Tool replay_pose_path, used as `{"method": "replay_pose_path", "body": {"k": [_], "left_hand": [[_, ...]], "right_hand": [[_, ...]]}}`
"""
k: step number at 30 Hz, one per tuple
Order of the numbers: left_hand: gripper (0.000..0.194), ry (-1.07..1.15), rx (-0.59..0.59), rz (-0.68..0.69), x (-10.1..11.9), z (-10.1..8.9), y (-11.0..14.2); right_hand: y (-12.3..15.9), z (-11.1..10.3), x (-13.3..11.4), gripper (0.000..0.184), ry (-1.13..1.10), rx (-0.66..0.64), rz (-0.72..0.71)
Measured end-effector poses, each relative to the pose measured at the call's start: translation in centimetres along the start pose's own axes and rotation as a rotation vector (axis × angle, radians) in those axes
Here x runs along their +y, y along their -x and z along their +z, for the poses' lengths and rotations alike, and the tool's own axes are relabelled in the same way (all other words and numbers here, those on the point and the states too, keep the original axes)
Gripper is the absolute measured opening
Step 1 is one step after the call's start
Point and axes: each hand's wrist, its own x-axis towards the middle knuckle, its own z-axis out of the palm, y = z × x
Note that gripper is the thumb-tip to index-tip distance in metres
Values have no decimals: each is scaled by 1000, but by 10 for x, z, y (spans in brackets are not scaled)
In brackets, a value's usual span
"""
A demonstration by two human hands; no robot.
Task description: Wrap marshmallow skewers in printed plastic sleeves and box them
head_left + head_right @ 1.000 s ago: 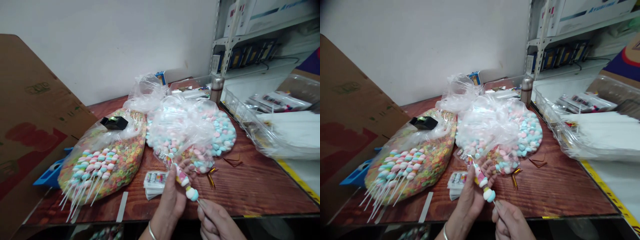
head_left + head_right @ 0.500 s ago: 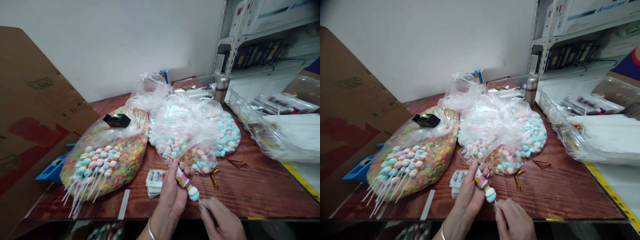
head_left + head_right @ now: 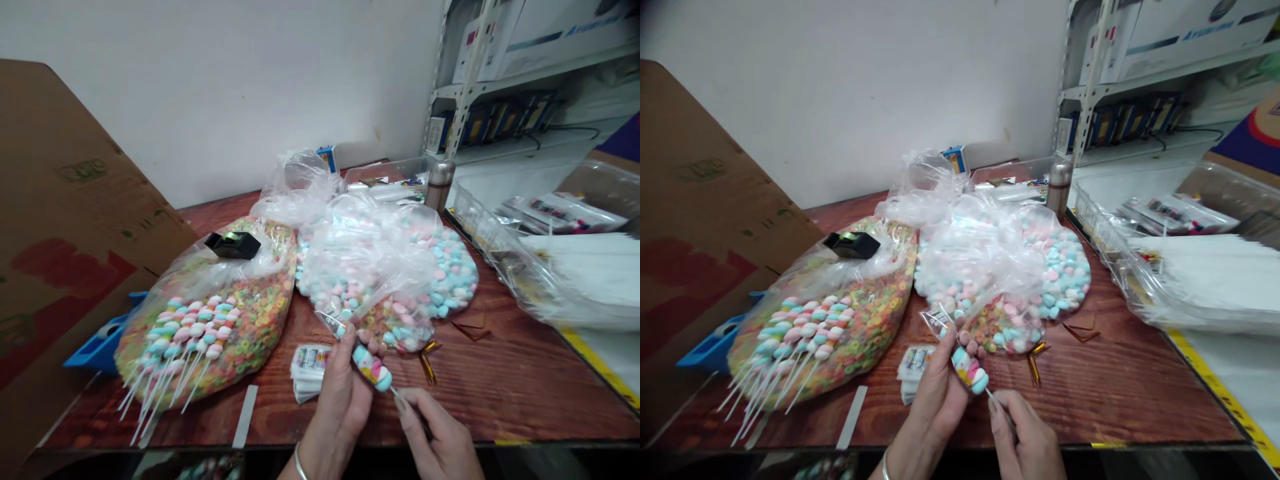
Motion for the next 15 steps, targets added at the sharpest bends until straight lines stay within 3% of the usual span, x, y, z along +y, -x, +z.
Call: {"method": "replay_pose_path", "body": {"k": [2, 5, 8, 10, 15], "left_hand": [[19, 26, -8, -7, 5, 3, -2], [16, 44, 3, 15, 5, 8, -2], [17, 25, 35, 40, -6, 9, 1], [19, -5, 51, 21, -16, 8, 4], [20, -60, 59, -78, -25, 4, 10]], "right_hand": [[4, 1, 7, 15, 141, 10, -202], [5, 3, 13, 16, 390, 131, -492], [0, 8, 11, 20, 484, 148, -582], [-7, 10, 6, 16, 421, 134, -492], [-14, 7, -2, 17, 56, -39, -8]]}}
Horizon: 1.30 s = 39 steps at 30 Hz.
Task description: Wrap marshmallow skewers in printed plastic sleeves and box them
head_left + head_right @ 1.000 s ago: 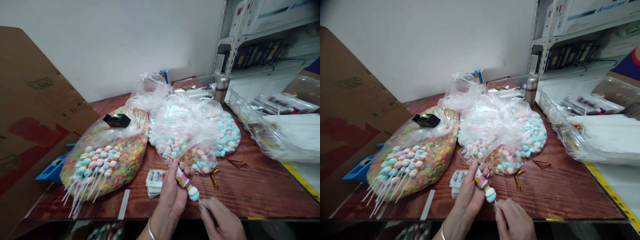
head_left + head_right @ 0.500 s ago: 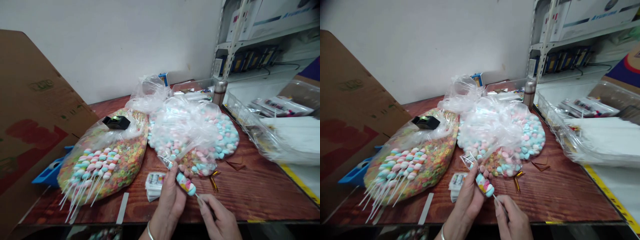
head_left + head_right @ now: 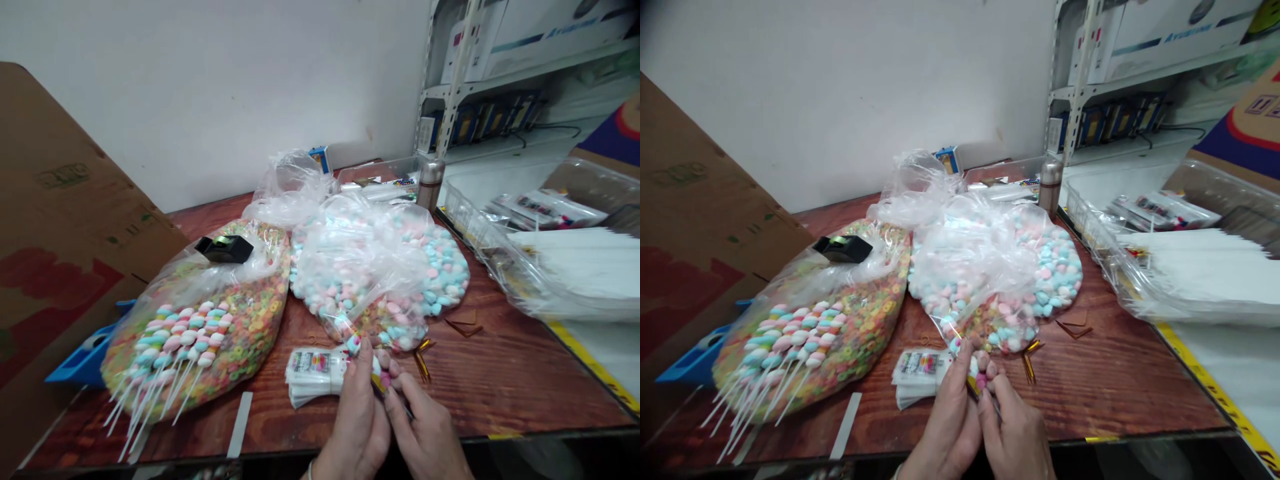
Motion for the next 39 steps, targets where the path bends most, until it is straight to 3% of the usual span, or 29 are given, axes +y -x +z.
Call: {"method": "replay_pose_path", "body": {"k": [3, 5, 10, 13, 16, 19, 24, 28, 32, 35, 39], "left_hand": [[21, -49, -32, 83, 5, -3, -1], [23, -109, -63, 119, 3, -6, 0], [33, -261, -43, 81, -20, -15, 3], [39, -392, 10, 105, -27, -23, 1], [52, -510, -1, -7, -26, -31, 0], [61, -573, -106, -74, -21, -35, 3], [59, -811, -134, 7, -12, -32, 9], [49, -1004, -219, 152, -3, -23, 16], [56, -743, -290, -115, 6, -17, 23], [52, -601, -214, -153, 5, -18, 23], [32, -636, -76, 101, 0, -22, 15]], "right_hand": [[4, -4, 0, 25, -143, -144, 118], [5, -4, 0, 31, -251, -166, 179], [-4, 11, 2, 35, -639, -66, 405], [-6, 21, 0, 40, -966, -64, 646], [-5, 22, -5, 41, -1156, 4, 809], [-7, 16, -7, 38, -1216, 59, 749], [-10, 9, -9, 42, -1139, 9, 655], [-12, 5, -17, 43, -1203, 19, 826], [-15, -2, -24, 44, -1357, 49, 862], [-16, -2, -24, 42, -1338, 35, 845], [-12, 1, -21, 39, -1083, 23, 673]]}}
